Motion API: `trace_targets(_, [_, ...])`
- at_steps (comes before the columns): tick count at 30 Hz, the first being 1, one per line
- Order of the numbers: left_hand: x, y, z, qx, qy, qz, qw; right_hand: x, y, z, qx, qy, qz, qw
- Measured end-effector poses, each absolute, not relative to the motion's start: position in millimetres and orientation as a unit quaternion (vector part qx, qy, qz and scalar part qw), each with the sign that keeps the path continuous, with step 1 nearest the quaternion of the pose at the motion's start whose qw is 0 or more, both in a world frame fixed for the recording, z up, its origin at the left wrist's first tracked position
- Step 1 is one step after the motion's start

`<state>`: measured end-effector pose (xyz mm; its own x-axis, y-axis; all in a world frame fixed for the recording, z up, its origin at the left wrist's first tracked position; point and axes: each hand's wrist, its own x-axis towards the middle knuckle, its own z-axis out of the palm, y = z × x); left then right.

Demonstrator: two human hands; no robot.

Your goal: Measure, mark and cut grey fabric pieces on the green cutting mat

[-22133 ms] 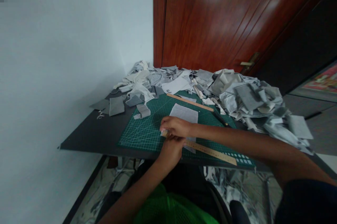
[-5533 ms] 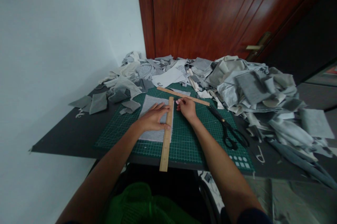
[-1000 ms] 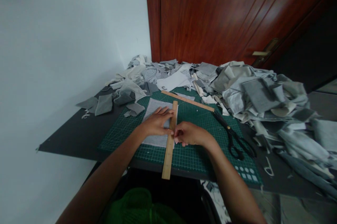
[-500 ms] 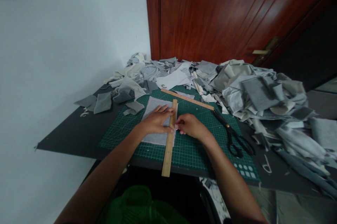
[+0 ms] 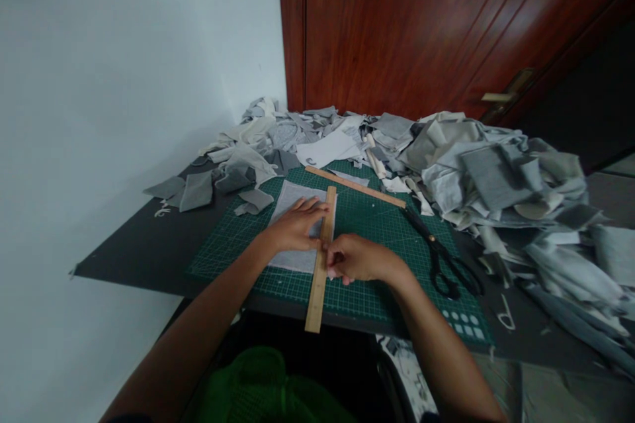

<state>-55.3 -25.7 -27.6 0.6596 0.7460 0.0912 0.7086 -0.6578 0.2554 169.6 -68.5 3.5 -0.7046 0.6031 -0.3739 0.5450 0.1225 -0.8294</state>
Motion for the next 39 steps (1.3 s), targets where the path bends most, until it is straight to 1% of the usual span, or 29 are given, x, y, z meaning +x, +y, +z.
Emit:
trace_targets(3, [-55,-26,-27,0.904,0.404,0.094,0.107,174,-65,4,-0.376,-0.731,0.570,0.021])
trace_targets(8, [-55,-25,-26,0.906,0.399,0.090,0.107,177,-52,0,-0.440,-0.711,0.538,0.112])
trace_targets(13, [-55,-25,-27,0.905,0.401,0.092,0.103,178,-48,-1,-0.450,-0.718,0.515,0.129])
trace_targets(19, [-54,-26,-27,0.905,0.400,0.099,0.107,176,-49,1,-0.472,-0.729,0.482,0.121])
trace_targets(25, [-53,-25,-26,0.905,0.405,0.088,0.101,170,-60,3,-0.460,-0.757,0.451,0.108])
trace_targets(28, [-54,-25,-26,0.904,0.405,0.086,0.106,169,-65,3,-0.436,-0.757,0.481,0.077])
trace_targets(32, [-54,-26,-26,0.905,0.398,0.097,0.112,171,-67,6,-0.392,-0.731,0.557,0.030])
trace_targets(34, [-54,-26,-26,0.905,0.399,0.101,0.113,175,-65,10,-0.382,-0.718,0.582,0.021])
trace_targets(35, [-54,-26,-25,0.904,0.400,0.100,0.113,177,-63,12,-0.389,-0.713,0.583,0.031])
trace_targets(39, [-54,-26,-25,0.904,0.401,0.095,0.112,181,-55,12,-0.450,-0.697,0.547,0.116])
